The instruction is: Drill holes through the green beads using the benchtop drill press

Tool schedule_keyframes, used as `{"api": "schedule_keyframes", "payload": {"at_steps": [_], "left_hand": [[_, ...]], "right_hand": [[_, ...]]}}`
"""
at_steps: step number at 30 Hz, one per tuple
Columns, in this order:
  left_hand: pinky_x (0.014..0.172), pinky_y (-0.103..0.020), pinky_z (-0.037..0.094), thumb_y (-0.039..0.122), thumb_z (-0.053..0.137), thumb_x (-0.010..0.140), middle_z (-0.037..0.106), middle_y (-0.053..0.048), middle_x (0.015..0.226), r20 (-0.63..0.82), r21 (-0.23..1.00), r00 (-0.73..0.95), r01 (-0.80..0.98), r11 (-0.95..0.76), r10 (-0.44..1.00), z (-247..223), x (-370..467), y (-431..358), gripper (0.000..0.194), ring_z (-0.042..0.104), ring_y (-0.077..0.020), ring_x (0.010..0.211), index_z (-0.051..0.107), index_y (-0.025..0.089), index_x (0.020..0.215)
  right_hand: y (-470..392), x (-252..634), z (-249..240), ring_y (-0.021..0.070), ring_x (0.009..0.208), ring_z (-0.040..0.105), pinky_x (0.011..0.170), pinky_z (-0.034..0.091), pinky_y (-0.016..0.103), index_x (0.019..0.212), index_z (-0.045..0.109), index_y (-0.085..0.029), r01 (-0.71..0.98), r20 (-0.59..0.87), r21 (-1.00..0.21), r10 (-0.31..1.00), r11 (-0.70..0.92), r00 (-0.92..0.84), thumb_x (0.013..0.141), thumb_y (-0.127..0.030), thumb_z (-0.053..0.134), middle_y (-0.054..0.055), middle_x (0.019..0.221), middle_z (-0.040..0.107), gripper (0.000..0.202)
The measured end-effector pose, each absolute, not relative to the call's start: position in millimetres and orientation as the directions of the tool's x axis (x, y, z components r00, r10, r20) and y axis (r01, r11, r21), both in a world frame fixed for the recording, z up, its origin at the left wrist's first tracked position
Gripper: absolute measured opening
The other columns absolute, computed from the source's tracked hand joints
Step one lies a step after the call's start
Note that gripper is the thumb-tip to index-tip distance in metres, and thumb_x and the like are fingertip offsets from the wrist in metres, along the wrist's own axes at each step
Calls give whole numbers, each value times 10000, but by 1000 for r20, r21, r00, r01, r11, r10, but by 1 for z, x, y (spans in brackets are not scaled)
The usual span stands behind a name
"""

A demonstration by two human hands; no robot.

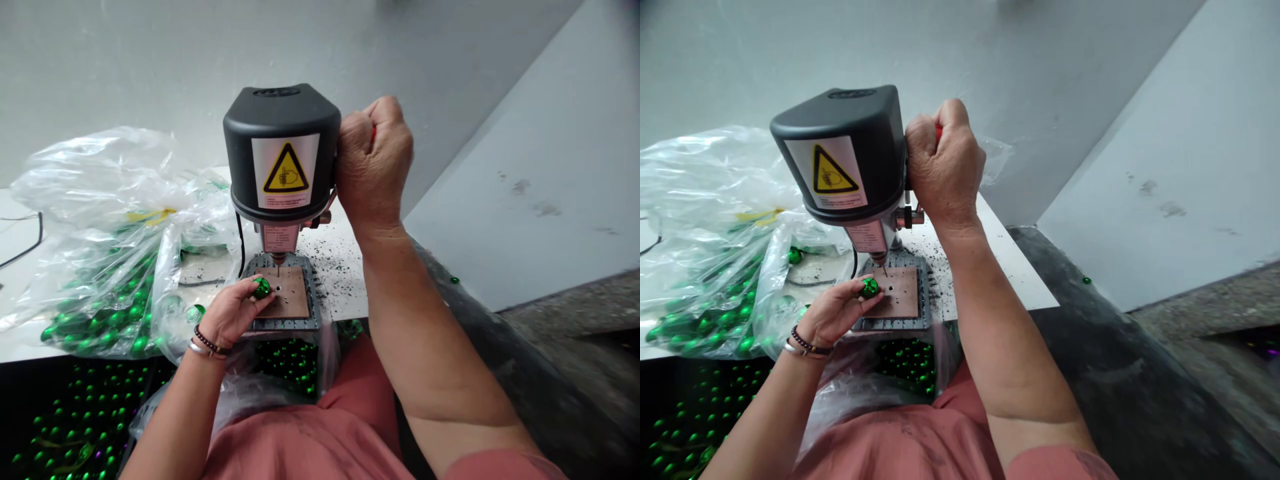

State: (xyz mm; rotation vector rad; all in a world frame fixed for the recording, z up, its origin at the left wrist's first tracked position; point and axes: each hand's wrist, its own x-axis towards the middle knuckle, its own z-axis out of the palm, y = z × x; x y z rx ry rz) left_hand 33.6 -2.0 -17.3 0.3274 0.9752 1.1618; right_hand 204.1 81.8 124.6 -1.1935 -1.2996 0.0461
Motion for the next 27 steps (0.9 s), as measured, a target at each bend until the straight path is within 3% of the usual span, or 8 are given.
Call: {"api": "schedule_keyframes", "payload": {"at_steps": [4,7,9,15,18,20,23,27], "left_hand": [[767,-294,549,85,599,723,619,-30,739,-424,741,32,-563,367,905,-20,36,-2,21,611,-115,723,620,91,722],[500,-149,471,202,677,702,601,-5,720,-367,861,-33,-390,326,930,-22,38,0,191,562,-61,583,629,105,859],[412,-115,376,269,712,671,584,8,694,-356,898,-73,-303,319,932,-25,39,1,303,512,-33,512,622,109,912],[495,-156,410,342,741,618,609,-5,745,-367,890,12,-287,355,930,-30,37,1,433,570,-71,592,597,136,971],[490,-175,399,374,693,660,620,2,694,-262,965,-36,12,262,965,-30,38,2,426,528,-68,541,616,140,1008],[518,-204,420,376,671,670,644,-11,717,-177,943,-95,268,196,980,-29,39,4,421,551,-99,573,631,147,1022],[601,-252,459,354,643,685,671,-36,797,-63,822,-122,556,121,990,-30,44,8,393,597,-154,686,647,162,1028],[765,-325,480,302,623,707,675,-71,920,54,643,-76,766,23,996,-36,50,12,351,612,-205,845,647,166,1030]], "right_hand": [[83,204,123,74,557,221,581,235,229,617,246,-204,556,722,-670,604,492,336,837,-246,401,-41,575,292,272],[83,204,122,70,558,213,576,233,224,623,243,-205,550,724,-670,604,499,334,840,-260,407,-47,573,277,278],[83,205,122,67,560,209,576,230,219,627,244,-203,552,723,-670,605,495,335,842,-264,411,-52,573,265,279],[83,205,121,57,570,200,583,226,206,647,261,-193,522,721,-677,611,519,328,826,-282,433,-60,580,259,264],[83,206,120,57,575,202,580,220,206,648,267,-190,491,734,-671,592,556,333,810,-295,416,-55,585,256,244],[82,206,120,58,580,211,580,221,206,649,270,-189,490,742,-663,583,566,331,806,-315,395,-51,590,260,237],[82,206,119,57,585,226,582,228,204,657,273,-188,492,748,-657,579,572,326,805,-348,376,-48,600,267,241],[83,207,118,54,592,235,583,235,199,661,281,-185,494,754,-650,572,578,323,795,-369,369,-45,611,271,245]]}}
